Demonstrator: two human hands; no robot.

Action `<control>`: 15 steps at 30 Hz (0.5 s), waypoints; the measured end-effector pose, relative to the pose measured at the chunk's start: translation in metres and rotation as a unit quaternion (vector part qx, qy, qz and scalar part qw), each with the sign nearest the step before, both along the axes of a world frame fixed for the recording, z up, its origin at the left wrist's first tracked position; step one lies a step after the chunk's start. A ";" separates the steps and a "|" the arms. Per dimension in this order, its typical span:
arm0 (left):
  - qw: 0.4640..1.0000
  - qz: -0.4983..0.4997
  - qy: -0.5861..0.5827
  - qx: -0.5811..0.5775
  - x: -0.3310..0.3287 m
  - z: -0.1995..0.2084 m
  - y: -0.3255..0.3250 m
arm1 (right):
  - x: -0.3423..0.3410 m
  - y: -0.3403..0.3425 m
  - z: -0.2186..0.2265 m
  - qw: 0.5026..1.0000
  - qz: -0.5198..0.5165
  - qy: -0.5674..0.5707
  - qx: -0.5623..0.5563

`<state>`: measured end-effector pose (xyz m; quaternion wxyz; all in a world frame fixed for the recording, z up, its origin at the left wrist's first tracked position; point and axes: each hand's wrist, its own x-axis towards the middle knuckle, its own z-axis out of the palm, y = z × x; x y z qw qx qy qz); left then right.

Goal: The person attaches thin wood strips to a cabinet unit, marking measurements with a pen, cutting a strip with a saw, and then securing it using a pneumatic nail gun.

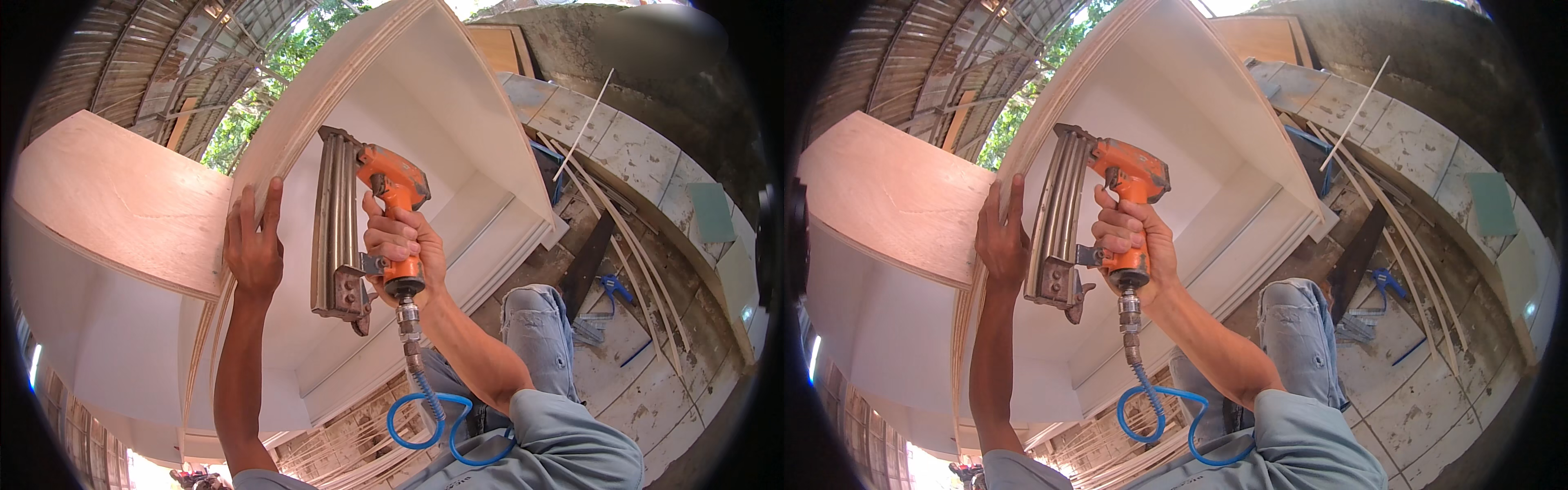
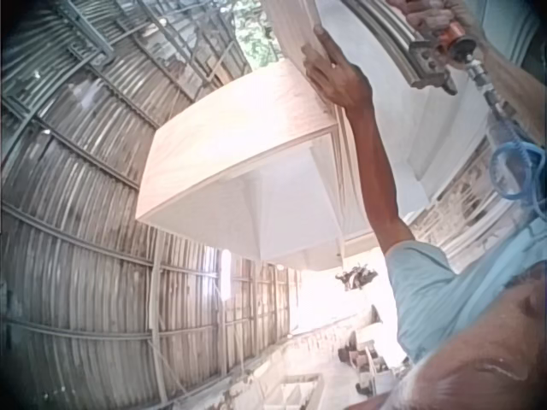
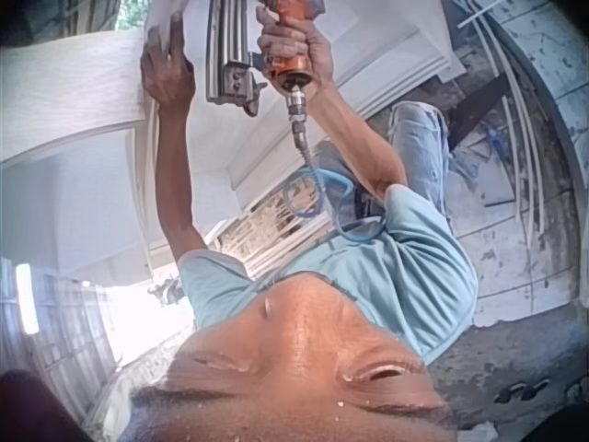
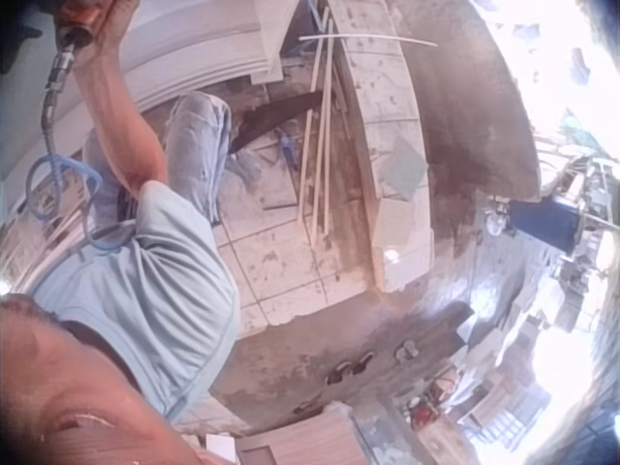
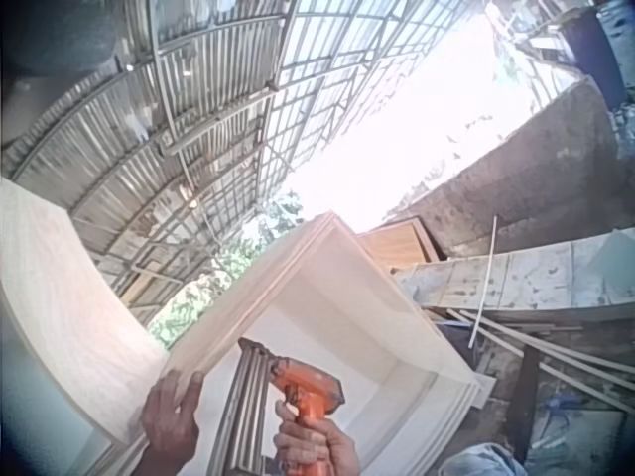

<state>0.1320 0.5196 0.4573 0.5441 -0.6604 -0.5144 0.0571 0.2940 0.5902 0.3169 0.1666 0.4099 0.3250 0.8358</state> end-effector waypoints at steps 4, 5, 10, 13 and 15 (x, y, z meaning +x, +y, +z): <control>1.000 -0.003 -0.001 -0.004 0.002 0.001 0.001 | 0.001 -0.001 -0.002 1.000 -0.001 0.002 -0.009; 1.000 -0.002 0.001 -0.002 0.001 0.000 0.002 | 0.003 -0.001 -0.003 1.000 -0.003 0.001 -0.011; 0.999 0.027 0.038 0.005 -0.003 0.002 0.000 | 0.003 -0.007 -0.028 0.999 -0.002 -0.034 -0.024; 0.999 0.034 0.028 0.007 -0.005 0.000 -0.002 | 0.001 -0.013 -0.051 0.997 0.003 -0.078 -0.027; 1.000 0.021 -0.006 0.001 -0.002 0.001 0.000 | -0.002 -0.016 -0.068 0.994 0.010 -0.103 -0.034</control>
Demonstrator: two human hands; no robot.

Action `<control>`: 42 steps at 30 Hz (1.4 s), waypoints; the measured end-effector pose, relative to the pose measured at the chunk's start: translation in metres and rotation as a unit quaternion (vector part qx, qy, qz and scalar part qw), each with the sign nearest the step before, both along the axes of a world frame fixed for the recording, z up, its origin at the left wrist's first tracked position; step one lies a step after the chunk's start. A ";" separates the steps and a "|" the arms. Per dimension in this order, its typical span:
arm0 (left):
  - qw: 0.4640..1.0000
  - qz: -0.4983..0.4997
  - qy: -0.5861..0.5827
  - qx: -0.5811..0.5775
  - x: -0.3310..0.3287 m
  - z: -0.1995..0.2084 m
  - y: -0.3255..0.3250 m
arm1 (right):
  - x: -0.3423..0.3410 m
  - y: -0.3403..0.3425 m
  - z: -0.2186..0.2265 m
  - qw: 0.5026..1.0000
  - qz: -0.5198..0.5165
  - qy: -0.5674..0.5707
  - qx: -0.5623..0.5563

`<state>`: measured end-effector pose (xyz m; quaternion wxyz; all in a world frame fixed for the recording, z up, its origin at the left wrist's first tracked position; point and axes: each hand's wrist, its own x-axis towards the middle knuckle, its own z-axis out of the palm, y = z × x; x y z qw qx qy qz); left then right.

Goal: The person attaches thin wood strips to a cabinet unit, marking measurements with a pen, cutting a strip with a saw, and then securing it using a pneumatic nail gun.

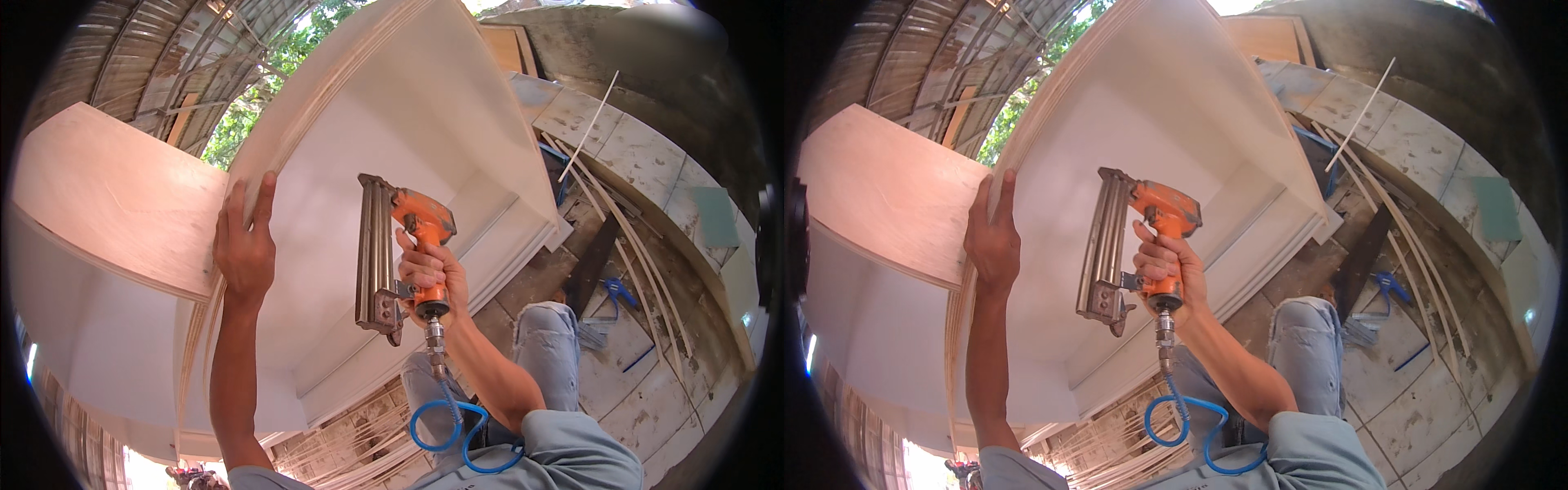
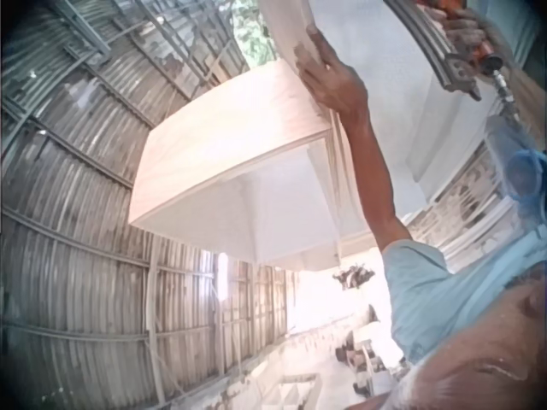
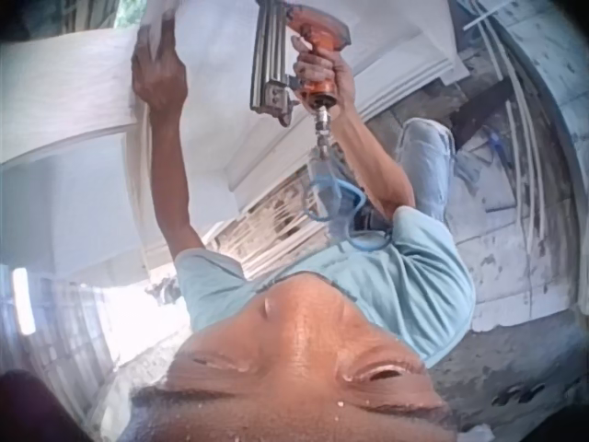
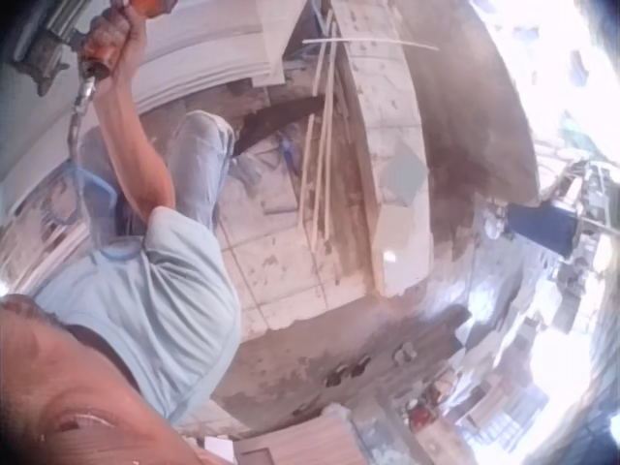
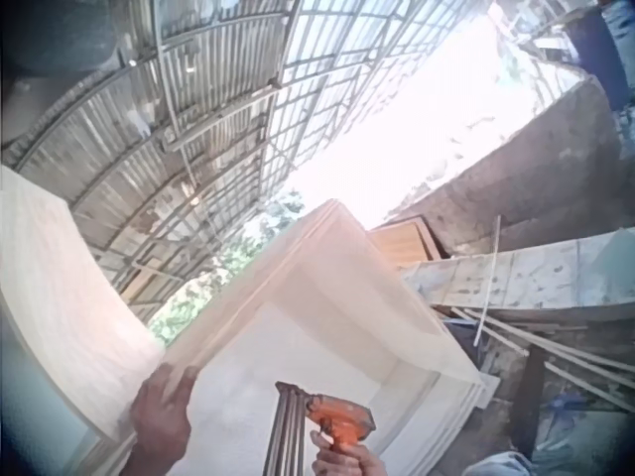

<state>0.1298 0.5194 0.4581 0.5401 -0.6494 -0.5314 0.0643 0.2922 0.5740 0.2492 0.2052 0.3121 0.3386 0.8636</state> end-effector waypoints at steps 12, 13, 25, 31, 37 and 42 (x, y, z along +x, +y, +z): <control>0.994 -0.045 0.087 0.041 -0.016 -0.009 -0.037 | -0.019 -0.046 -0.107 0.992 0.036 -0.112 -0.054; 0.993 -0.043 0.098 0.045 -0.018 -0.009 -0.042 | -0.021 -0.049 -0.112 0.991 0.032 -0.125 -0.047; 0.980 -0.061 0.130 0.138 -0.071 -0.034 -0.094 | -0.043 -0.073 -0.114 0.992 0.058 -0.109 -0.024; 0.974 -0.054 0.083 0.204 -0.075 -0.044 -0.101 | -0.049 -0.082 -0.111 0.990 0.059 -0.124 -0.009; 0.955 -0.084 0.060 0.279 -0.071 -0.052 -0.092 | -0.046 -0.088 -0.096 0.988 0.051 -0.142 0.009; 0.943 -0.112 0.015 0.312 -0.068 -0.055 -0.088 | -0.038 -0.085 -0.064 0.992 0.042 -0.117 0.029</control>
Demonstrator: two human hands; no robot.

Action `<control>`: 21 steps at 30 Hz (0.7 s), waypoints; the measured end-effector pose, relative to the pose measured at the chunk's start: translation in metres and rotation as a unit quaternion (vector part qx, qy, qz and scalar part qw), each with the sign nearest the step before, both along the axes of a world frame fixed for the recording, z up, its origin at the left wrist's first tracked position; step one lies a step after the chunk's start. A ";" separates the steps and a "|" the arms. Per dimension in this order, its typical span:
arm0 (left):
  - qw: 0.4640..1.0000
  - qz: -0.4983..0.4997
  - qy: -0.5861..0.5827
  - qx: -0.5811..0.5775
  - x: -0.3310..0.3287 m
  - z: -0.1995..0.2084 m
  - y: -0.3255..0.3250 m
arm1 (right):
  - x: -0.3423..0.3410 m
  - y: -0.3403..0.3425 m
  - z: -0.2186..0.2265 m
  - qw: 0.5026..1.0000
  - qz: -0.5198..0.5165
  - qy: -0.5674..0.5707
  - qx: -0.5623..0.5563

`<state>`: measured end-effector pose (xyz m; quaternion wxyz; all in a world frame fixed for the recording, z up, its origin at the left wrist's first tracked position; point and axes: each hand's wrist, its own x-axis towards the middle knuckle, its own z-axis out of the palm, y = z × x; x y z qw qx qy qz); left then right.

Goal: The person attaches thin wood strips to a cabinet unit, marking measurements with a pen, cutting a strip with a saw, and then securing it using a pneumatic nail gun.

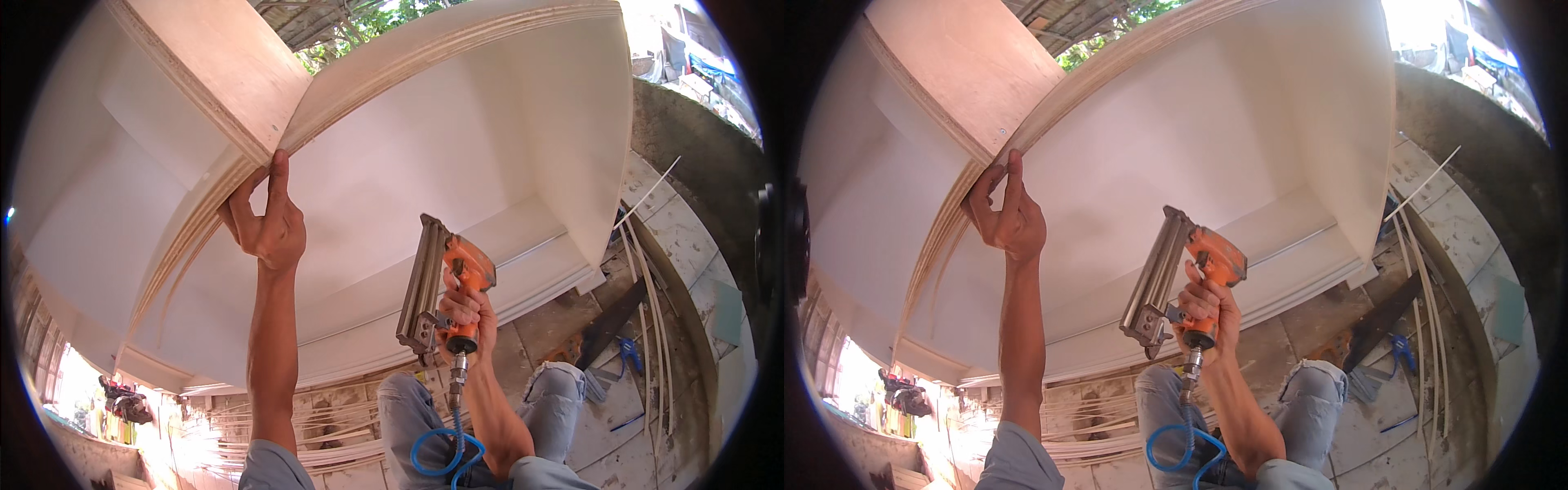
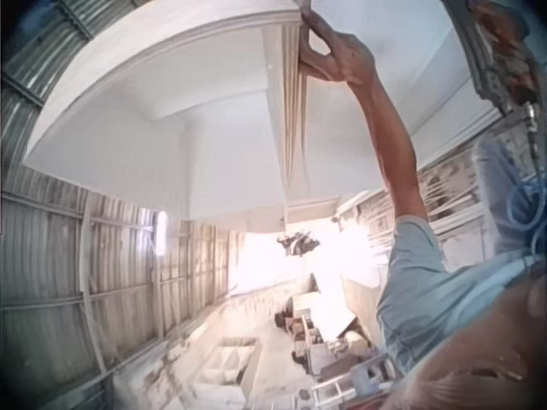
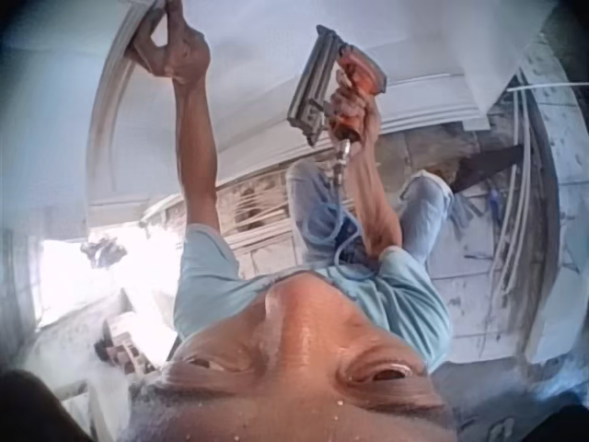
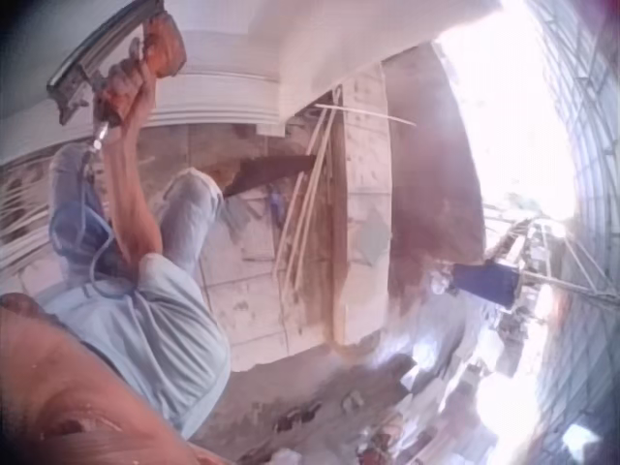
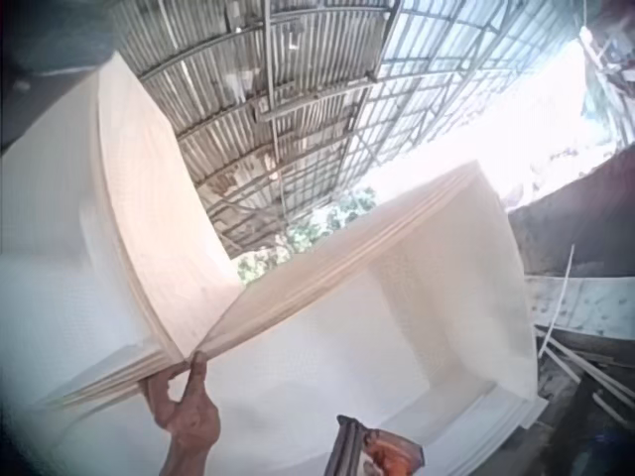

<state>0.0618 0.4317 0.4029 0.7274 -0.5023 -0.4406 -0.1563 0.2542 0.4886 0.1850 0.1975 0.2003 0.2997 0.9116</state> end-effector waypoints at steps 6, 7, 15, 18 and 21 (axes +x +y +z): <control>1.000 0.011 0.019 -0.009 -0.004 0.001 -0.003 | 0.001 0.007 0.059 0.993 0.012 0.113 0.002; 1.000 0.010 0.020 -0.012 -0.005 0.000 -0.003 | 0.000 0.008 0.066 0.990 0.010 0.137 0.014; 0.999 -0.005 -0.011 -0.032 0.000 0.003 -0.008 | -0.003 0.000 0.109 0.972 0.004 0.228 0.057; 0.999 -0.014 -0.015 -0.031 0.003 0.001 -0.006 | -0.008 -0.001 0.107 0.971 0.015 0.232 0.054; 0.999 -0.027 -0.014 -0.026 0.003 0.003 -0.003 | -0.012 -0.004 0.105 0.973 0.029 0.226 0.040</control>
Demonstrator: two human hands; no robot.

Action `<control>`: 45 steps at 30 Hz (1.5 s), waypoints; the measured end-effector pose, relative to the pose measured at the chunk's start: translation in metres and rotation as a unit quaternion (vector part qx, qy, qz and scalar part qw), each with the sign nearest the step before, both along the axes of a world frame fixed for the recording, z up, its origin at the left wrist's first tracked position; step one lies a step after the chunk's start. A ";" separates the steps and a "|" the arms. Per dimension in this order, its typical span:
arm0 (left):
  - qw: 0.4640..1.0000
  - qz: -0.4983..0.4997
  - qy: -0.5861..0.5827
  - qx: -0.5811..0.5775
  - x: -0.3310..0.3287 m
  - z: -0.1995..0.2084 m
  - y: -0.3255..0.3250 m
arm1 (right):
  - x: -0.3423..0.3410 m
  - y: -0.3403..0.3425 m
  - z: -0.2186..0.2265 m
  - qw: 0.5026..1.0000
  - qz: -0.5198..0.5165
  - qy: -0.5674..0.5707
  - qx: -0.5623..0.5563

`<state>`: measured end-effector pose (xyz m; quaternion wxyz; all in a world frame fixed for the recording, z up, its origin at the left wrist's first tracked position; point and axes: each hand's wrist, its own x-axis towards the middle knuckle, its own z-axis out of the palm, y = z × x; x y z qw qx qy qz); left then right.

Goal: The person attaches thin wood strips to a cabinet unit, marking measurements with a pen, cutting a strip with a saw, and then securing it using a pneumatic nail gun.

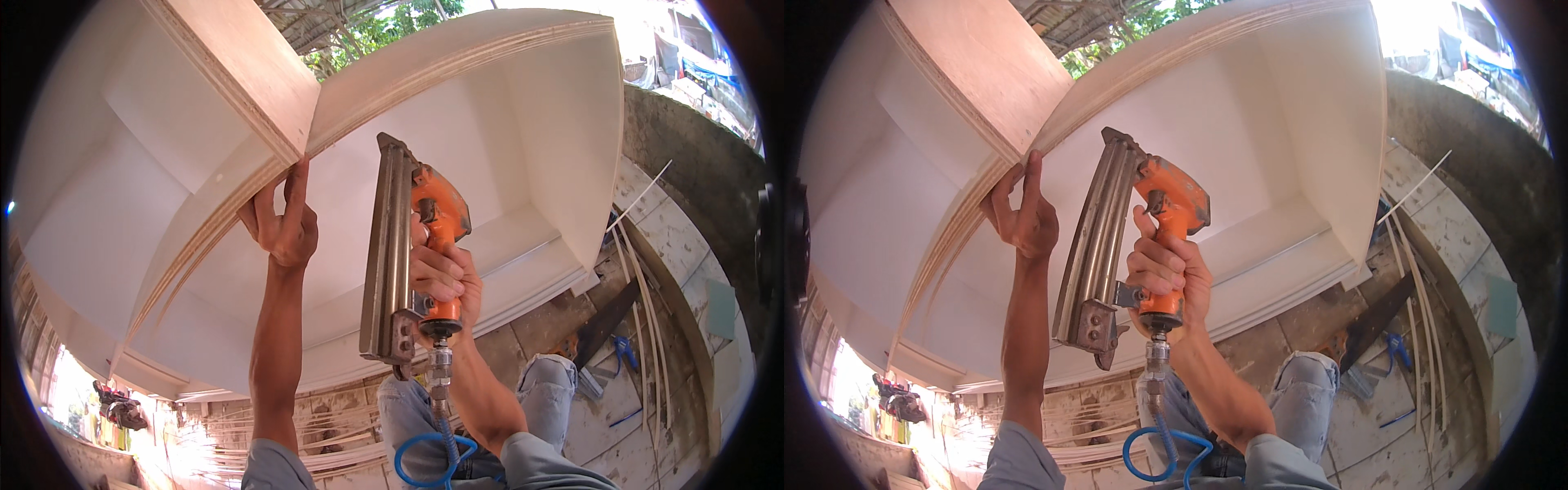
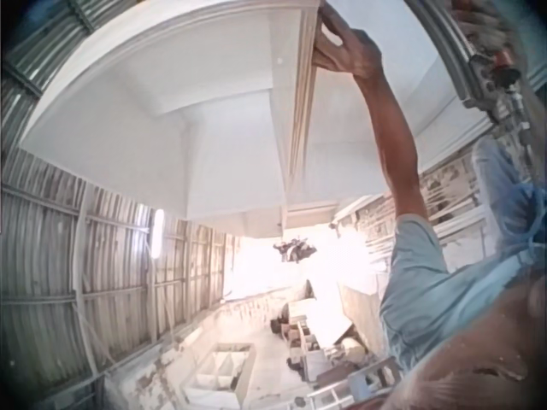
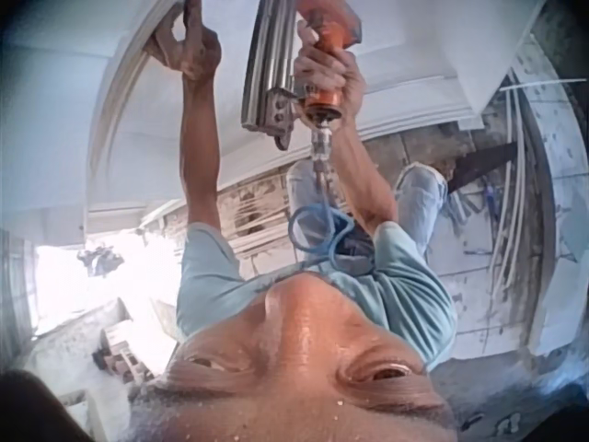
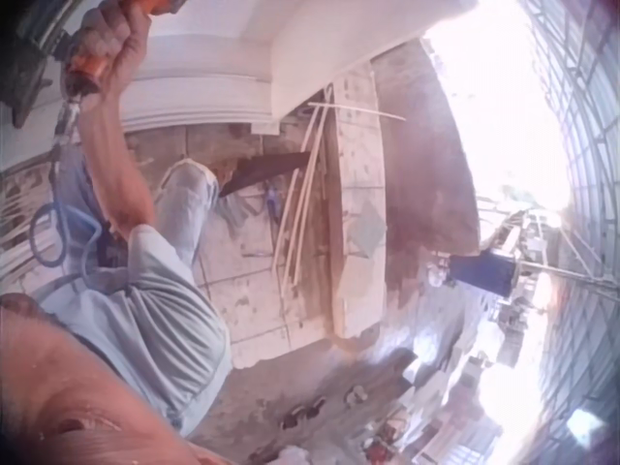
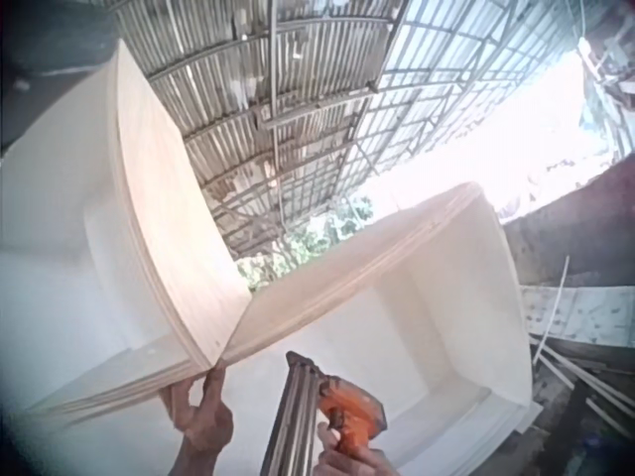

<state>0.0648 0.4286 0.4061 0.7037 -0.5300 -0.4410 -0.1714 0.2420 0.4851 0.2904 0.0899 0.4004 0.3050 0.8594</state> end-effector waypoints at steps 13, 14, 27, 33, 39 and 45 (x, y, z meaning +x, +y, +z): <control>1.000 0.001 0.004 0.007 0.000 0.000 0.001 | -0.008 -0.007 0.002 1.000 0.013 -0.019 -0.008; 1.000 -0.006 0.003 0.006 0.000 0.000 0.001 | -0.009 -0.006 0.002 1.000 0.011 -0.020 -0.009; 0.998 -0.023 -0.050 0.010 -0.003 -0.009 0.003 | -0.024 -0.007 0.004 0.999 0.000 0.051 0.006; 0.998 -0.026 -0.047 0.012 -0.005 -0.010 0.005 | -0.025 -0.006 0.006 0.999 0.001 0.040 0.005; 0.999 -0.022 -0.046 0.006 -0.006 -0.011 0.001 | -0.020 -0.009 0.013 1.000 0.017 0.011 -0.010; 0.999 -0.026 -0.045 0.009 -0.005 -0.009 0.004 | -0.030 -0.008 0.003 0.998 -0.009 0.058 0.019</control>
